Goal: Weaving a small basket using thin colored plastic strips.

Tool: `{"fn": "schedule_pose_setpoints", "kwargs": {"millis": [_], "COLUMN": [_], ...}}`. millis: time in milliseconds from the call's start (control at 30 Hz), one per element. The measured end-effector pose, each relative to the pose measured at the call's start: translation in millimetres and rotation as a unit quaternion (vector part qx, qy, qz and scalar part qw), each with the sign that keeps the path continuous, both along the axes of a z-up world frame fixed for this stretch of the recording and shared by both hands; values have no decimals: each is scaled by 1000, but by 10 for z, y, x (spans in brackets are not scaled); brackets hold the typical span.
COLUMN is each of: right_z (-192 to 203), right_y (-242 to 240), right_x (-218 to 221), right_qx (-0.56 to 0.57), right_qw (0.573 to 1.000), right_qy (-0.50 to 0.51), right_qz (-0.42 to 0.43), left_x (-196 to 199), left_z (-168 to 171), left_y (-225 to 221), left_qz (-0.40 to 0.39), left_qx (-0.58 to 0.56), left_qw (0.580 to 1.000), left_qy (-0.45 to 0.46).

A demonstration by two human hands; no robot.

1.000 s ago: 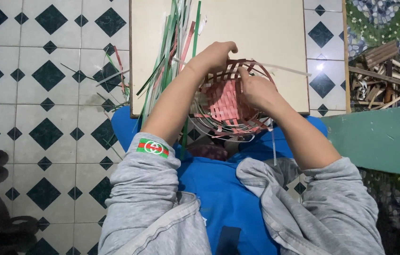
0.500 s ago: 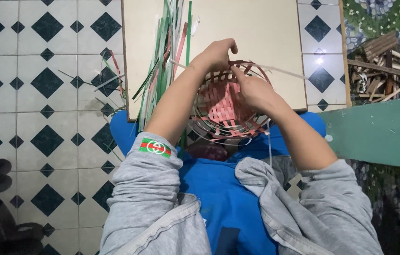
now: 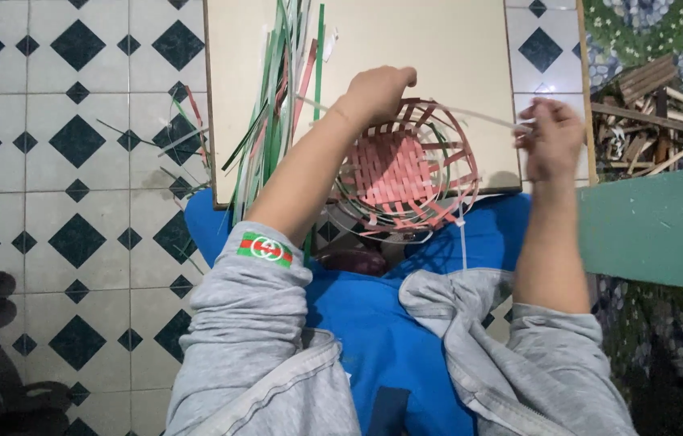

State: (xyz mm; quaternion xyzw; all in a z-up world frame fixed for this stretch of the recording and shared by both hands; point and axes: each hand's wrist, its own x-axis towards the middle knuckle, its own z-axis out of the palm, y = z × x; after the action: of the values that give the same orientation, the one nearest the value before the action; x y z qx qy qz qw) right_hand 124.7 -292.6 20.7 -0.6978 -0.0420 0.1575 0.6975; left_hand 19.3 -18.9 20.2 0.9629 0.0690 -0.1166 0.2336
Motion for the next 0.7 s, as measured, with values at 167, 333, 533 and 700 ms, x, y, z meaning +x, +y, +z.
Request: {"fn": "schedule_pose_setpoints", "kwargs": {"millis": [167,333,533,700], "right_z": [40,540,1115,1183], "right_y": [167,240,806,1517], "right_x": [27,240,5,-569], "right_qx": [-45,-91,-225,-542], "right_qw": [988,860,769,622], "right_qy": [-149,-495,-515,-266], "right_qz": [-22,81,303,498], "left_x": [-209,-768,-1037,-817], "left_z": [3,418,441,495], "left_y": [-91,-664,-915,-778], "left_qz": [-45,41,-40,-128], "left_qx": [163,11,41,115], "left_qw": [978,988,977,944], "left_qy": [-123,-151,204,281]}}
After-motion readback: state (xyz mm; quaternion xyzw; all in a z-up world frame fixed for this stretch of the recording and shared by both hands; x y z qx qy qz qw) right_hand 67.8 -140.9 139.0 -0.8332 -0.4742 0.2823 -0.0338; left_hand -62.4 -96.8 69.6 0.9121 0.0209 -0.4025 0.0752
